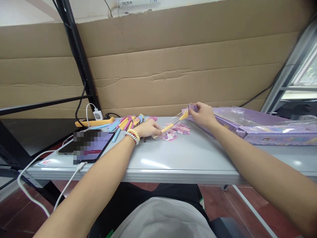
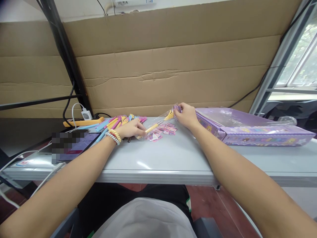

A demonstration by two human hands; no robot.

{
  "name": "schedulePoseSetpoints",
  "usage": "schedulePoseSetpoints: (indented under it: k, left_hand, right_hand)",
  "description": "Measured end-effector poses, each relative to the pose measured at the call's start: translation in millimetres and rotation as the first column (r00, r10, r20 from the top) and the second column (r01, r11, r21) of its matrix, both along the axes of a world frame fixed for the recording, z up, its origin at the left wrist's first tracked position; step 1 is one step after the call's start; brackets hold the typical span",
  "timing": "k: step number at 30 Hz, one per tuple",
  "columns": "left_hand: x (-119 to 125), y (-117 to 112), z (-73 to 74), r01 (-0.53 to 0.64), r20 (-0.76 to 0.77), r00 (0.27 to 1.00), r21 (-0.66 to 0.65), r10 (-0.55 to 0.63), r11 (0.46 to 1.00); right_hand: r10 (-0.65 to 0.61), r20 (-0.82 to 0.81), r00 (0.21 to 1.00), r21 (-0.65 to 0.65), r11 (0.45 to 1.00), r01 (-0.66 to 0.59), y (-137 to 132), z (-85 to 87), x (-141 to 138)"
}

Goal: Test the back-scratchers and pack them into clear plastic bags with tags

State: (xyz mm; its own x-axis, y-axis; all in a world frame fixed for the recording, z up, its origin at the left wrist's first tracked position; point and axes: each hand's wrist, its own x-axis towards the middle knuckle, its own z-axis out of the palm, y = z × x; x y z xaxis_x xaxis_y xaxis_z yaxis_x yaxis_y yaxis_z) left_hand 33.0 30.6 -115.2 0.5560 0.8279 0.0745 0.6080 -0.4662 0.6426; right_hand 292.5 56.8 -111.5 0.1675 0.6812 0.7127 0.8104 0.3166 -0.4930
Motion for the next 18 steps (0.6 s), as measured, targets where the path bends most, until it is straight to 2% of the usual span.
schedulePoseSetpoints:
  k: [10, 18]
  left_hand:
    - [1.7, -1.9, -0.2, 0.029, 0.02, 0.999, -0.012, -0.028, 1.0]
    - [1.5, -0.4, -1.4, 0.037, 0.011, 0.999, 0.024, -0.037, 0.999]
  right_hand:
    - [-0.088, 0.077, 0.993, 0.005, 0.996, 0.088, 1.8, 2.0, 5.3]
    - [-0.111, 0.0, 0.994, -0.037, 0.993, 0.111, -3.6, 6.5, 1.6]
